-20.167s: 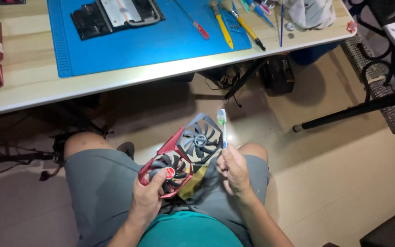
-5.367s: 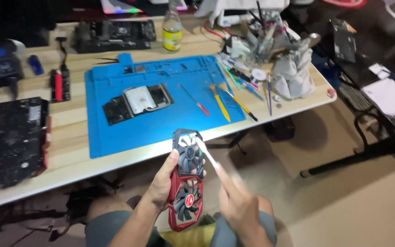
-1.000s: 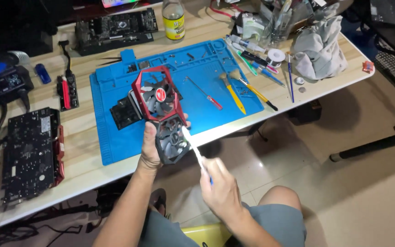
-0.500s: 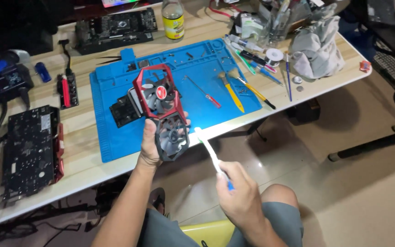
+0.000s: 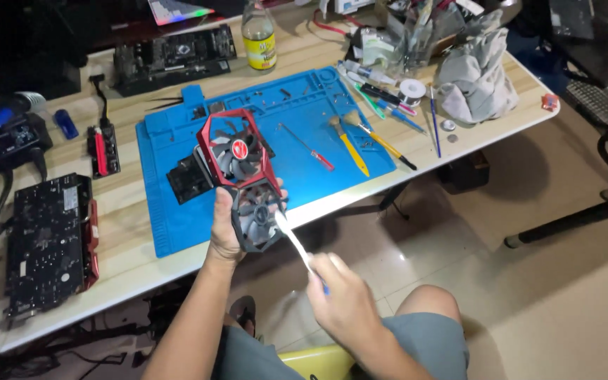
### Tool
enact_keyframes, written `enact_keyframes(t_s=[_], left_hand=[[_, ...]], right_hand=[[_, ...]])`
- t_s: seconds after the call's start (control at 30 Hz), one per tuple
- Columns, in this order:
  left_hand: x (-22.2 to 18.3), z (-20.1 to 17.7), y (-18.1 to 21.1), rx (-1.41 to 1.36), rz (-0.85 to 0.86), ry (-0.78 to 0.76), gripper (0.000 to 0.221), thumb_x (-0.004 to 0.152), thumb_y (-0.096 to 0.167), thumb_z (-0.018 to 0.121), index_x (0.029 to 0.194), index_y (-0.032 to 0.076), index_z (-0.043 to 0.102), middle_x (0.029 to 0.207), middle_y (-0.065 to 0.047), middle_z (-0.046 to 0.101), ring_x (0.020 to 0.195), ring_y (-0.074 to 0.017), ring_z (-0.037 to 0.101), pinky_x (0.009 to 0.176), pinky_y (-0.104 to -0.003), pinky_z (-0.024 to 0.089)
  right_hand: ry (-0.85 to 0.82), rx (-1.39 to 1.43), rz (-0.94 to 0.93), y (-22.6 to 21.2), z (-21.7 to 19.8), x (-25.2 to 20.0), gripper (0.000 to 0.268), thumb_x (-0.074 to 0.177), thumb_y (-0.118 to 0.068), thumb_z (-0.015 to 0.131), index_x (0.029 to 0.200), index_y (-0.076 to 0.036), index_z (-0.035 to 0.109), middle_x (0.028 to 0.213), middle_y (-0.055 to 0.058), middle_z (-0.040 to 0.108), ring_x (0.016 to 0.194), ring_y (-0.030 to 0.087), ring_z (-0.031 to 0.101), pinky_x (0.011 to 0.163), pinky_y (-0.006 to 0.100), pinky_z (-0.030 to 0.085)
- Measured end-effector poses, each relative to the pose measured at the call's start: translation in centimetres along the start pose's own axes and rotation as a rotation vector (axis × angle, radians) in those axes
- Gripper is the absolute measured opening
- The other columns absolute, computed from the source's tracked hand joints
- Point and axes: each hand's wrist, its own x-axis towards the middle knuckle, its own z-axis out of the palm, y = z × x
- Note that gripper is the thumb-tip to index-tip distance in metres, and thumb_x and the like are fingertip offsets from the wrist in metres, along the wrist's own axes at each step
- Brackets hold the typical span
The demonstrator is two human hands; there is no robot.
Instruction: Cleaning dust from a GPU fan and heatsink using a toothbrush and a small brush.
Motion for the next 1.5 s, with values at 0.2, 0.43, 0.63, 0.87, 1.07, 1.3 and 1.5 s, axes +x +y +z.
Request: enact_keyframes(t_s=[0.2, 0.43, 0.63, 0.87, 1.07, 1.3, 1.5], left_hand=[[-0.6, 0.6, 0.3, -0.049, -0.07, -0.023, 0.095, 0.098, 0.072, 0.065, 0.154, -0.005, 0.058, 0.142, -0.03, 0.071, 0.118, -0.0401, 0.077, 0.099, -0.053, 0.066], [-0.8, 2.8, 1.9, 0.039, -0.118, 0.069, 0.1, 0.092, 0.078, 0.064, 0.14, -0.01, 0.067, 0.13, -0.028, 0.077, 0.112, -0.0394, 0.079, 0.096, -0.054, 0.066], [-0.6, 1.6, 1.4, -0.007, -0.153, 0.038, 0.097, 0.096, 0.076, 0.059, 0.146, -0.007, 0.063, 0.133, -0.032, 0.075, 0.115, -0.0431, 0.077, 0.098, -0.065, 0.065], [-0.6, 0.7, 0.9, -0.142, -0.203, 0.027, 0.097, 0.097, 0.073, 0.059, 0.158, -0.002, 0.054, 0.153, -0.033, 0.063, 0.136, -0.0488, 0.065, 0.117, -0.067, 0.052], [-0.4, 1.8, 1.6, 0.037, -0.168, 0.092, 0.1, 0.092, 0.077, 0.061, 0.142, -0.01, 0.065, 0.129, -0.032, 0.076, 0.108, -0.0458, 0.078, 0.097, -0.065, 0.065], [-0.4, 0.7, 1.2, -0.097, -0.284, 0.017, 0.101, 0.092, 0.075, 0.065, 0.147, -0.01, 0.062, 0.138, -0.034, 0.072, 0.121, -0.046, 0.074, 0.107, -0.062, 0.061], [-0.6, 0.4, 1.0, -0.048, -0.25, -0.057, 0.098, 0.097, 0.07, 0.065, 0.157, -0.006, 0.055, 0.137, -0.034, 0.072, 0.122, -0.0471, 0.074, 0.111, -0.059, 0.059]], right_hand=[[0.112, -0.084, -0.011, -0.3, -1.0, 0.8, 0.035, 0.096, -0.01, 0.065, 0.127, -0.023, 0.072, 0.103, 0.003, 0.071, 0.077, 0.031, 0.069, 0.068, 0.042, 0.055], [0.092, -0.215, -0.102, 1.2, 1.2, 2.1, 0.029, 0.099, -0.012, 0.065, 0.127, -0.019, 0.072, 0.089, 0.005, 0.056, 0.07, 0.037, 0.063, 0.055, 0.048, 0.052], [0.065, 0.039, -0.016, 0.4, -1.3, 2.2, 0.032, 0.092, -0.006, 0.061, 0.12, -0.016, 0.072, 0.104, 0.004, 0.076, 0.082, 0.025, 0.069, 0.066, 0.036, 0.057], [0.16, 0.014, -0.097, 0.0, -1.4, 3.3, 0.034, 0.096, -0.005, 0.064, 0.125, -0.016, 0.077, 0.101, 0.002, 0.076, 0.076, 0.022, 0.068, 0.064, 0.034, 0.053], [0.068, -0.331, -0.093, 0.4, -2.7, 2.3, 0.027, 0.095, -0.015, 0.064, 0.115, -0.03, 0.074, 0.084, 0.0, 0.054, 0.062, 0.033, 0.059, 0.052, 0.045, 0.047], [0.119, -0.294, -0.241, 1.3, -2.6, 2.7, 0.041, 0.093, -0.008, 0.068, 0.13, -0.024, 0.075, 0.085, -0.002, 0.056, 0.057, 0.027, 0.054, 0.046, 0.039, 0.045], [-0.027, -0.13, -0.003, -0.2, -3.7, 3.2, 0.031, 0.094, -0.012, 0.065, 0.119, -0.024, 0.079, 0.09, 0.001, 0.069, 0.071, 0.027, 0.066, 0.064, 0.042, 0.051]])
